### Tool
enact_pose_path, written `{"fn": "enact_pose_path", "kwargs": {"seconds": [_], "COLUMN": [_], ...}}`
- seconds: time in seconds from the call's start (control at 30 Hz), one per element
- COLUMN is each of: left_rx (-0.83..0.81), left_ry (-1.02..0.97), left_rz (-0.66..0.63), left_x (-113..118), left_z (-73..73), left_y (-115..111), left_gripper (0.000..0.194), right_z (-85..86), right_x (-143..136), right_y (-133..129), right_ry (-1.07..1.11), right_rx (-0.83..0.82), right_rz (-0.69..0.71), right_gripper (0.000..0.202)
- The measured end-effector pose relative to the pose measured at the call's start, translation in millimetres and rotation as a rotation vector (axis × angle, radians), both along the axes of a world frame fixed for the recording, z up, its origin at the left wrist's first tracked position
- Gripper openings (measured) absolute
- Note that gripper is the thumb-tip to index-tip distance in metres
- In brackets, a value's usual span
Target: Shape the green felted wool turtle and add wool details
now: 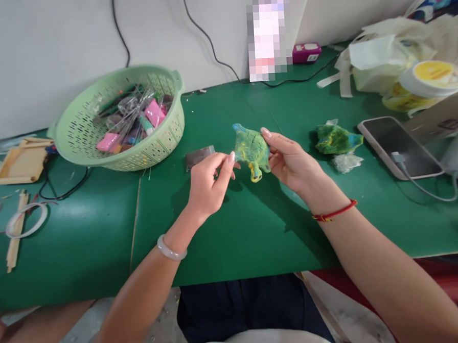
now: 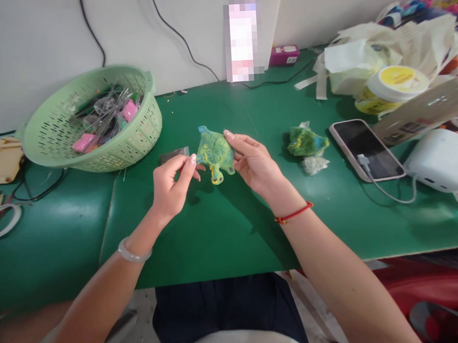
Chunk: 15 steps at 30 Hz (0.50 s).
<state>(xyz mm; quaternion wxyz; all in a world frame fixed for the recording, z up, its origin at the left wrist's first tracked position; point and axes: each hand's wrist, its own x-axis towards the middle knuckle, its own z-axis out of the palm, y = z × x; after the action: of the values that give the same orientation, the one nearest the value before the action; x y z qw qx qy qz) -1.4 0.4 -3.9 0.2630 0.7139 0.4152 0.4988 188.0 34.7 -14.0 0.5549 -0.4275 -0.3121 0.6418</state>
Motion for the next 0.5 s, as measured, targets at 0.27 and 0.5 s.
{"fn": "enact_pose_path", "kwargs": {"seconds": [0.27, 0.5], "left_rx": [-0.242, -0.203], "left_ry": [-0.123, -0.049], "left_rz": [-0.057, 0.004], "left_x": [0.9, 0.6], "left_z": [-1.2, 2.2], "left_y": [2.0, 0.6], "left_gripper": [0.054, 0.052], "right_z": [0.7, 3.2], "right_x": [-1.0, -5.4], "right_y": [-1.0, -3.2], "right_ry": [0.016, -0.005], "right_rx": [0.016, 0.088], "right_rz": [0.007, -0.058], "right_gripper": [0.039, 0.040]}}
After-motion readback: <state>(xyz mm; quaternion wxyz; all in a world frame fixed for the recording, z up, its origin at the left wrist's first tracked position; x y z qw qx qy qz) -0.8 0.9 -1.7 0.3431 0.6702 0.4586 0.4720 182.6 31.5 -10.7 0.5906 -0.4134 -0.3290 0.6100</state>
